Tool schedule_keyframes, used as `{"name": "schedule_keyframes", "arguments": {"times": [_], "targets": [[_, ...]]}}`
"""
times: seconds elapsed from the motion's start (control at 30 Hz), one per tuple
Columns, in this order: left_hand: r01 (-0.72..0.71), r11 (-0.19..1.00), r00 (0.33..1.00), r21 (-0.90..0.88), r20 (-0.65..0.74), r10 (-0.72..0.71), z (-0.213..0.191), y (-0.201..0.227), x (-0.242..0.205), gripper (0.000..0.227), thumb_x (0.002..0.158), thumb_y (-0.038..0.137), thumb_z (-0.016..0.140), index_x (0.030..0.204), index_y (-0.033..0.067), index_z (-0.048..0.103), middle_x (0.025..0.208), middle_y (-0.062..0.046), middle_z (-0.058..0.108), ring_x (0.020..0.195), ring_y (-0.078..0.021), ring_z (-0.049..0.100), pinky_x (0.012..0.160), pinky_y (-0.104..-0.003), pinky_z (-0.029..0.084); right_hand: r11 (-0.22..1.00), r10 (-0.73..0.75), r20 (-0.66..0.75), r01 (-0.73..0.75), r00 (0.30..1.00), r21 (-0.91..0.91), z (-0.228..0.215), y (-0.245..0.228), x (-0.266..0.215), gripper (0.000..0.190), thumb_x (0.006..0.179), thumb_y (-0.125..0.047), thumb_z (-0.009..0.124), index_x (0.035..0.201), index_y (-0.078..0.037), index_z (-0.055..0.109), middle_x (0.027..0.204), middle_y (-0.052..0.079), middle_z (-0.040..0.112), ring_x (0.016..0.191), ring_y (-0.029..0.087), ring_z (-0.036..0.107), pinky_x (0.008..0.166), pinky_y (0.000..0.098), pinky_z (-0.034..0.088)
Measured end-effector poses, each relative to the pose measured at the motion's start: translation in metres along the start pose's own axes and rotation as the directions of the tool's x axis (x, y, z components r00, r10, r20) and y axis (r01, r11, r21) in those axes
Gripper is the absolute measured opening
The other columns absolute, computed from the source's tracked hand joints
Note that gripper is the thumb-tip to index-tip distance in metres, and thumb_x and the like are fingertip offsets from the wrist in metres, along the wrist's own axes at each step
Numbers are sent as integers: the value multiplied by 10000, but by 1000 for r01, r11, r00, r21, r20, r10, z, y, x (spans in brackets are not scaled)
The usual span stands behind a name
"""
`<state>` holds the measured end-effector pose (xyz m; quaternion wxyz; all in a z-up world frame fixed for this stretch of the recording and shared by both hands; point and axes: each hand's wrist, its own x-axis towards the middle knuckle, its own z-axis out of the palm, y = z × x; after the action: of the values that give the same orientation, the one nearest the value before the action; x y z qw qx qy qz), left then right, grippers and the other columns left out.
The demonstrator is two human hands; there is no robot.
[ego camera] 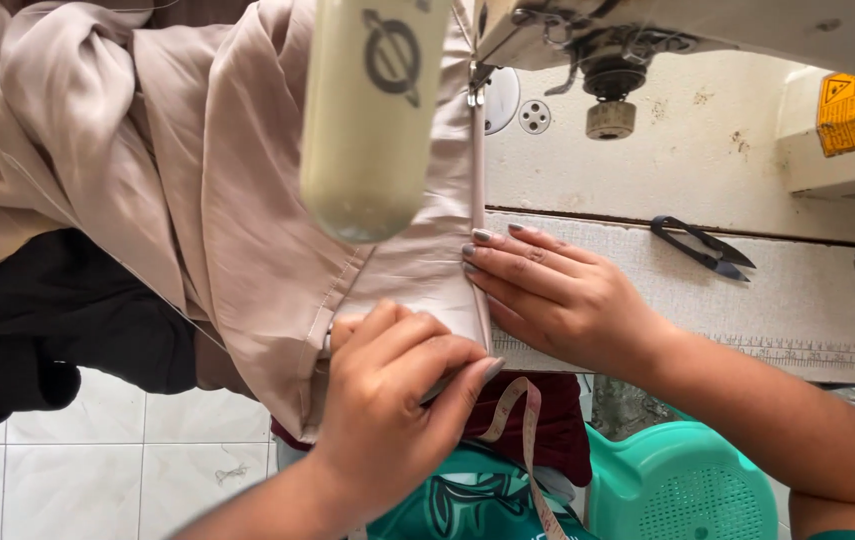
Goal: The person is using an industrial sewing machine to stitch fabric, guiding the material with their hands and using a thread cutter.
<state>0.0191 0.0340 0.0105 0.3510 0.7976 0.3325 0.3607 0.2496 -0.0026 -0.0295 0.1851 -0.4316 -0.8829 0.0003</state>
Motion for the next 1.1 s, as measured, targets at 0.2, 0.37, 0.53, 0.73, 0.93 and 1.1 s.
{"name": "schedule_keyframes", "arguments": {"times": [0.2,0.37,0.53,0.73,0.93,1.1], "targets": [[-217,976,962,20,175,210,-10,-32,47,123,932,188,762,854,118,697,865,-7,689,860,-226,577,813,-383,368,995,41,-76,-33,996,97,10,-4,3,271,1057,-181,551,1156,24,698,1307,135,682,1189,318,699,1089,480,543],[-527,847,837,72,215,503,9,-91,88,208,1057,118,554,1177,-15,662,1093,-196,547,1010,-383,489,928,-520,438,997,52,-142,-42,988,69,9,-5,8,189,1008,-120,676,1139,-7,752,1251,139,712,1098,269,729,1060,436,563],[-615,766,784,188,252,567,8,-95,95,255,1054,270,562,1074,65,712,1076,-125,561,1047,-337,522,875,-486,360,997,54,-156,-46,986,55,10,-6,9,193,1000,-119,685,1139,-3,752,1226,133,722,1098,254,731,1041,432,577],[-689,683,724,244,266,636,9,-99,104,372,1080,394,512,1024,100,733,1052,-78,590,976,-299,555,804,-456,381,996,58,-164,-46,985,76,10,-5,10,173,991,-92,693,1117,9,755,1191,126,729,1116,260,726,1042,433,580],[-735,638,678,230,260,688,7,-105,117,406,1099,428,469,975,135,721,988,-27,563,922,-264,541,821,-441,362,994,78,-140,-66,987,91,8,-2,13,170,996,-82,685,1124,9,750,1212,129,722,1119,250,724,1045,430,581],[-750,633,659,192,296,691,3,-109,129,371,1085,404,526,967,115,726,995,-33,564,937,-252,512,853,-440,363,993,88,-137,-76,987,87,9,2,19,175,989,-84,689,1126,9,749,1227,143,714,1094,268,727,1057,431,570]]}}
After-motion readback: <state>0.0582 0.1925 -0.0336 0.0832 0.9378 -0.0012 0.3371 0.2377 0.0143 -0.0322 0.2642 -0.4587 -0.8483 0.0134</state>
